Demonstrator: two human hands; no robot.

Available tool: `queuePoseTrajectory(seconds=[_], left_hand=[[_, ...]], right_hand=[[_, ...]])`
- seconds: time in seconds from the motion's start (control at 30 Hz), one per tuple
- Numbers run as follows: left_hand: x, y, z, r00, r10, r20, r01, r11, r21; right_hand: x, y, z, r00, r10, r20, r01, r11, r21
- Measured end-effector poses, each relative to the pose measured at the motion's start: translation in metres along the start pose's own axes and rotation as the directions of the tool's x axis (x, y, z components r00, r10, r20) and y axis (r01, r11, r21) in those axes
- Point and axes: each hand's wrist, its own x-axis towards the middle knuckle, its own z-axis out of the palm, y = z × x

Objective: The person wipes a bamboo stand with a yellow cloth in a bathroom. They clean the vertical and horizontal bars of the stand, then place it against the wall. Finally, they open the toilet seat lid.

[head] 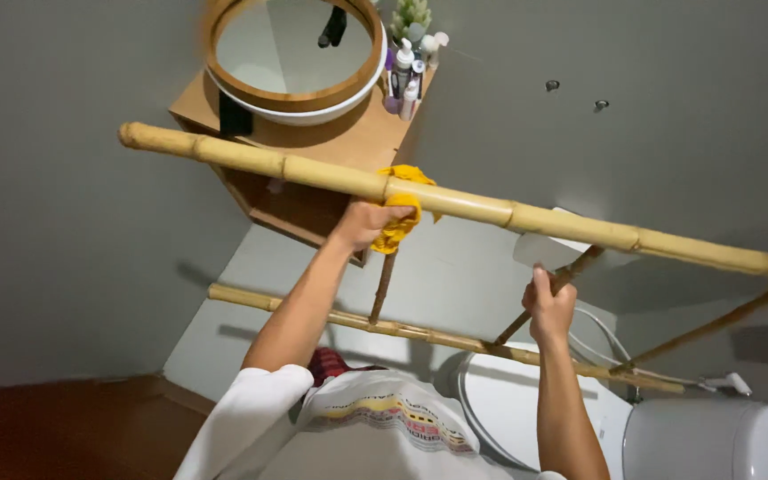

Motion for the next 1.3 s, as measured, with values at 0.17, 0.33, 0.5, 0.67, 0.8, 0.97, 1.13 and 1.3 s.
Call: queuePoseTrajectory(seconds=[0.17, 0.33, 0.5, 0.67, 0.8, 0.97, 1.13, 1.3], left_hand=[[-0.012, 0.015, 0.010, 0.994, -0.061, 0.094, 0.057, 0.997, 0.047], [-0.025, 0.030, 0.029, 0.991, 0.110, 0.079, -0.108, 0.994, -0.028], [-0.032, 0.009, 0.040, 0.959, 0.159, 0.233, -0.211, 0.953, 0.219], [-0.036, 0.003, 0.064, 0.578, 0.473, 0.665, -0.793, 0.135, 0.593], [-0.044, 0.035, 0.087, 0.966, -0.171, 0.195, 0.083, 0.916, 0.393], [-0.051, 0.001, 0.051, 0.963, -0.246, 0.106, 0.125, 0.762, 0.636], [-0.059, -0.030, 0.018, 0.982, -0.038, 0.184, -0.128, 0.587, 0.800], [-0.049, 0.009, 0.064, 0.988, -0.024, 0.151, -0.109, 0.582, 0.806]], right_hand=[[-0.031, -0.051, -0.001, 0.970, -0.077, 0.232, 0.054, 0.993, 0.101], [-0.076, -0.179, -0.006, 0.959, -0.095, 0.267, 0.283, 0.364, -0.887], [-0.082, -0.271, 0.036, 0.638, -0.578, 0.510, 0.708, 0.179, -0.683], [-0.045, -0.229, 0.059, 0.545, -0.515, 0.662, 0.757, -0.038, -0.653], [-0.025, -0.183, 0.053, 0.736, -0.324, 0.594, 0.658, 0.138, -0.740], [-0.019, -0.196, 0.046, 0.697, -0.454, 0.556, 0.696, 0.238, -0.678], [-0.010, -0.203, 0.035, 0.735, -0.419, 0.533, 0.660, 0.259, -0.705], [-0.023, -0.181, 0.064, 0.717, -0.368, 0.593, 0.672, 0.134, -0.729]])
